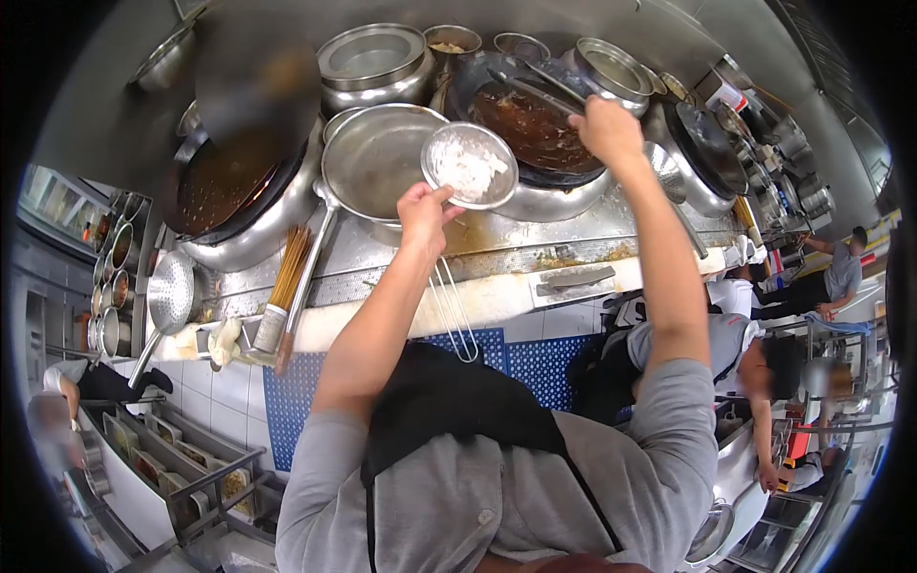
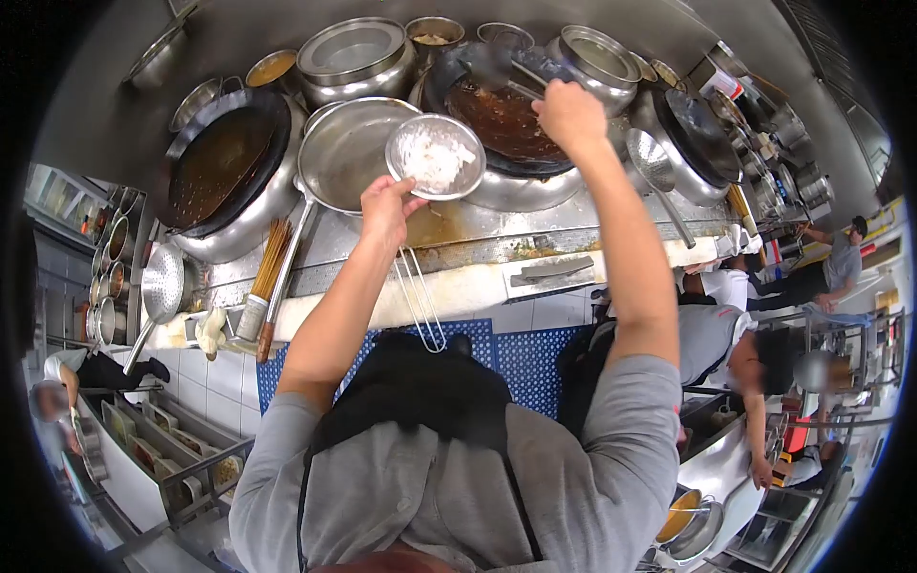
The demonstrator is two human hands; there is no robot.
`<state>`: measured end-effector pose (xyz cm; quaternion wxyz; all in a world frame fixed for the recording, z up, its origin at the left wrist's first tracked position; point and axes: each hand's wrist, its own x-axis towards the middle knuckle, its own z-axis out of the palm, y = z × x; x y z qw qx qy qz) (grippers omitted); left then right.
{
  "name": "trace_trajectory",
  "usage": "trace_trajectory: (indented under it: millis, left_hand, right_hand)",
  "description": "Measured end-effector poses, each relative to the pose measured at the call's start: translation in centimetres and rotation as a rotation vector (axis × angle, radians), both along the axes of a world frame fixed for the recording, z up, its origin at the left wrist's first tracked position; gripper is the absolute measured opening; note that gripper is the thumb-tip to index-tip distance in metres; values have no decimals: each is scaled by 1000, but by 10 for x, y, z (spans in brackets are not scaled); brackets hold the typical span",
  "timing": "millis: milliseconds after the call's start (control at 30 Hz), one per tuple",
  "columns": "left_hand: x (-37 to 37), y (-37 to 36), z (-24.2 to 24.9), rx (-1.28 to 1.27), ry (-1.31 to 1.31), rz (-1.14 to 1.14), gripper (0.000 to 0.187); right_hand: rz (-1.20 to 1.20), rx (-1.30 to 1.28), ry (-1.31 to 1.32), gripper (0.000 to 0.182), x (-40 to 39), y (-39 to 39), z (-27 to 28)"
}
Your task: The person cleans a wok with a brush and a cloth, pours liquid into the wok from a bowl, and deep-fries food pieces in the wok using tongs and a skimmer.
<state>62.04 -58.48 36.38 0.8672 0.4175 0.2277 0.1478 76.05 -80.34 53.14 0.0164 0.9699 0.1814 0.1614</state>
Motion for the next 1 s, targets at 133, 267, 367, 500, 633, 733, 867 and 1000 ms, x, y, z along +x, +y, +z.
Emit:
trace_trajectory:
  millis: [133,267,367,500,633,733,867,1000]
  left_hand:
    - [3,17,0,17,-60,104,25]
    - [-1,22,2,132,-150,130,26]
    - [0,20,1,239,-207,143,27]
    - [4,20,10,193,-143,116,25]
    - [18,18,-4,174,-37,33,23]
    - [18,11,-10,125,13,-17,17]
    - [6,4,-12,63,45,-76,11]
    - [-6,-1,-7,16,68,-73,10]
  right_hand:
    - [135,-24,23,30,-81,-8,57]
    - [244,-89,31,27,-120,-9,55]
    - [231,-131,-48,22,-134,-6,57]
    - [219,-89,-176,20,-141,-9,58]
    - [105,-27,-163,28,-124,-18,58]
    - [20,-28,-137,28,-95,-25,50]
    - [-128,-44,-62,28,-22,-35,3]
    - [-278,72,187,34,38,-34,-49]
